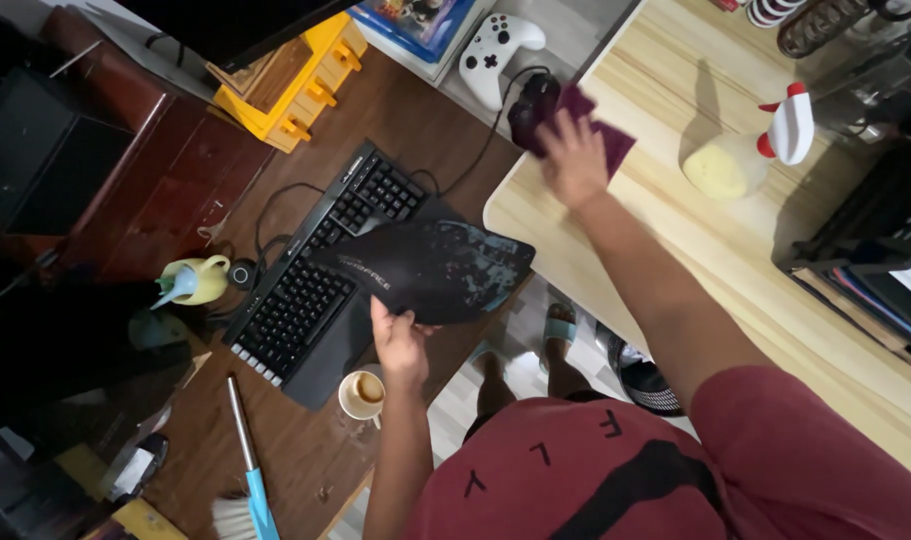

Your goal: Cleaning and organizing a desk area, including wiping surfaces and arranging items.

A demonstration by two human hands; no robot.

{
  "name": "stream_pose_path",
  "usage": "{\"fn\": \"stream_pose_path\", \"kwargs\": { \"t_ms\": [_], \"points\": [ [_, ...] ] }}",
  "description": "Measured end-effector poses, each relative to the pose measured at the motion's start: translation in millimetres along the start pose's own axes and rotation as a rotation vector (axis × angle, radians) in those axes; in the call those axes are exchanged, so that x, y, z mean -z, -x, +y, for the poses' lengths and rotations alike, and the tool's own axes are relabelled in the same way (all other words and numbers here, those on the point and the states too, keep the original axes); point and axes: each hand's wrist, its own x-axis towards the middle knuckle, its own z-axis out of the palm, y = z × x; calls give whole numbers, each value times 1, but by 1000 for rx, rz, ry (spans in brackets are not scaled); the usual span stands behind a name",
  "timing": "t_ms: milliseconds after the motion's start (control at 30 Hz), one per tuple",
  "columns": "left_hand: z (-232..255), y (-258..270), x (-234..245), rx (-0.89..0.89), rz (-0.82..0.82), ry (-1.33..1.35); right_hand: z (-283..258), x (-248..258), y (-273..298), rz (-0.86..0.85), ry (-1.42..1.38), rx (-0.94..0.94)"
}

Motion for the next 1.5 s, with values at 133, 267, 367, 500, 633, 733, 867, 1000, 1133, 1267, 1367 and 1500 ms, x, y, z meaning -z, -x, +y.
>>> {"fn": "stream_pose_path", "kwargs": {
  "t_ms": [133, 267, 367, 500, 633, 733, 867, 1000, 1133, 1267, 1367, 1500],
  "points": [
    [-5, -13, -13, 45, 2, -15, -32, 23, 62, -292, -78, 137],
    [3, -31, -59, 36, -118, 74, -53, 71, 151, -256, -195, 154],
    [-13, -46, -104, 96, -224, 190, -47, 87, 218, -224, -248, 122],
    [-88, -54, -142, 144, -369, 230, -51, 122, 256, -310, -422, -51],
    [-168, -52, -121, 560, -297, 113, -54, 128, 257, -388, -774, -221],
    [-208, -54, -76, 424, -359, -308, -69, 130, 229, -410, -1210, -373],
    [-155, -31, -49, 511, -499, -52, -109, 133, 152, -467, -1587, -662],
    [-139, -41, -16, 301, -214, -143, -86, 35, 88, -372, -878, 71],
    [-118, -45, 15, 226, -66, -170, -58, 14, -16, -210, -441, -174],
    [-97, -36, 32, 87, -19, -624, -18, -41, -75, -208, 60, -364],
    [-83, -31, 35, 14, -39, -771, -20, -52, -96, -373, 261, -405],
    [-91, -33, 48, 107, -76, -704, -30, -63, -106, -507, 341, -511]
  ]
}}
